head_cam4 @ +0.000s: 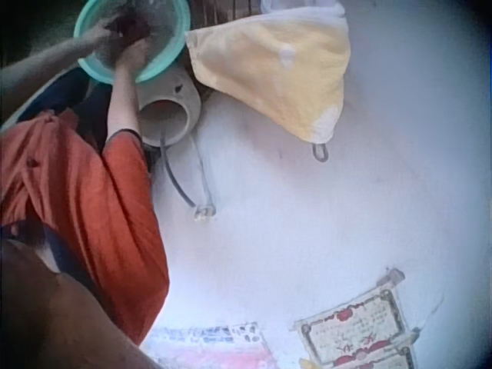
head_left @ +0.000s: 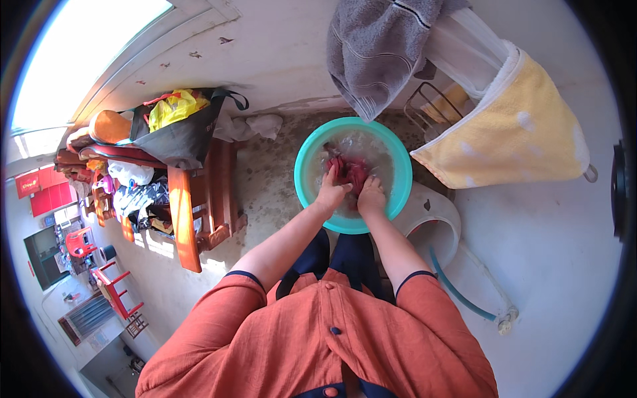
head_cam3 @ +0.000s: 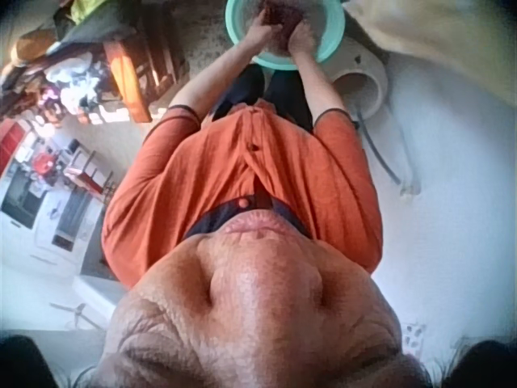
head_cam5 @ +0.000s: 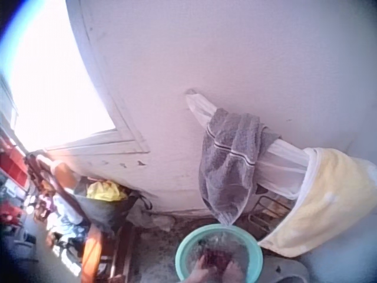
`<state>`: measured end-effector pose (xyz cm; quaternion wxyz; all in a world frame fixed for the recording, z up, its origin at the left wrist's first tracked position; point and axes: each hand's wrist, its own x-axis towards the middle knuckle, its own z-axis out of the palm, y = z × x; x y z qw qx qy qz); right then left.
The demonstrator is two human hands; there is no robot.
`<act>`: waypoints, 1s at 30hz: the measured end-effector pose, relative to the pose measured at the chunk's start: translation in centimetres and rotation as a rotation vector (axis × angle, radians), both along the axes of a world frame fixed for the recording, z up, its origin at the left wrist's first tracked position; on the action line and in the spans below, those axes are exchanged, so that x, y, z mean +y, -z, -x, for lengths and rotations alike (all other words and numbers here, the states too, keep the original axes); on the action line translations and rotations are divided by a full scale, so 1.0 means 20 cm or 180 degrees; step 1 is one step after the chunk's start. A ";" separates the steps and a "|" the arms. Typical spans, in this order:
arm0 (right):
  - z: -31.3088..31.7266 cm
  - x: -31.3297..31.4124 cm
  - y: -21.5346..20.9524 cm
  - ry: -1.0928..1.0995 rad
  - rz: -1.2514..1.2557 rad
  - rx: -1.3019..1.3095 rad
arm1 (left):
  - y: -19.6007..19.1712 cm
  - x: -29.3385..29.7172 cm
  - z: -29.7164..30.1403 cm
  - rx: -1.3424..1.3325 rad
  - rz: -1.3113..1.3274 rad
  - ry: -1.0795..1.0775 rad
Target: The person wipes the side of a red vehicle with a cloth, then walks to a bucket and washes the cloth in water by hand.
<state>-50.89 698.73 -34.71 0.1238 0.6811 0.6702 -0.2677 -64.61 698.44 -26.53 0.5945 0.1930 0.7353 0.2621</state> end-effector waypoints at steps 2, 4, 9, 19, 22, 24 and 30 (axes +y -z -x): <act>0.01 0.02 -0.03 -0.0297 0.0180 0.0000 | -0.03 -0.04 0.01 -0.0565 0.0375 -0.0326; 0.02 0.07 -0.16 0.0350 0.0596 0.0473 | -0.05 -0.07 0.01 -0.0919 0.0740 -0.0557; 0.05 -0.04 -0.60 0.0186 -0.0290 0.1726 | -0.10 0.01 -0.03 -0.2296 0.0692 -0.1058; 0.26 -0.13 -1.22 0.0085 -0.1125 0.2371 | 0.15 0.01 0.12 -0.4305 -0.0393 -0.0673; 0.26 0.02 -0.89 0.0386 -0.1322 0.1986 | 0.28 -0.05 0.08 -0.4172 -0.0900 -0.1032; 0.21 0.17 -0.75 0.0786 -0.0837 0.1344 | 0.10 0.03 0.01 -0.3844 -0.0418 -0.1397; 0.02 0.27 -0.35 0.1405 -0.0701 0.1353 | -0.09 0.10 -0.01 -0.1164 -0.0348 -0.1094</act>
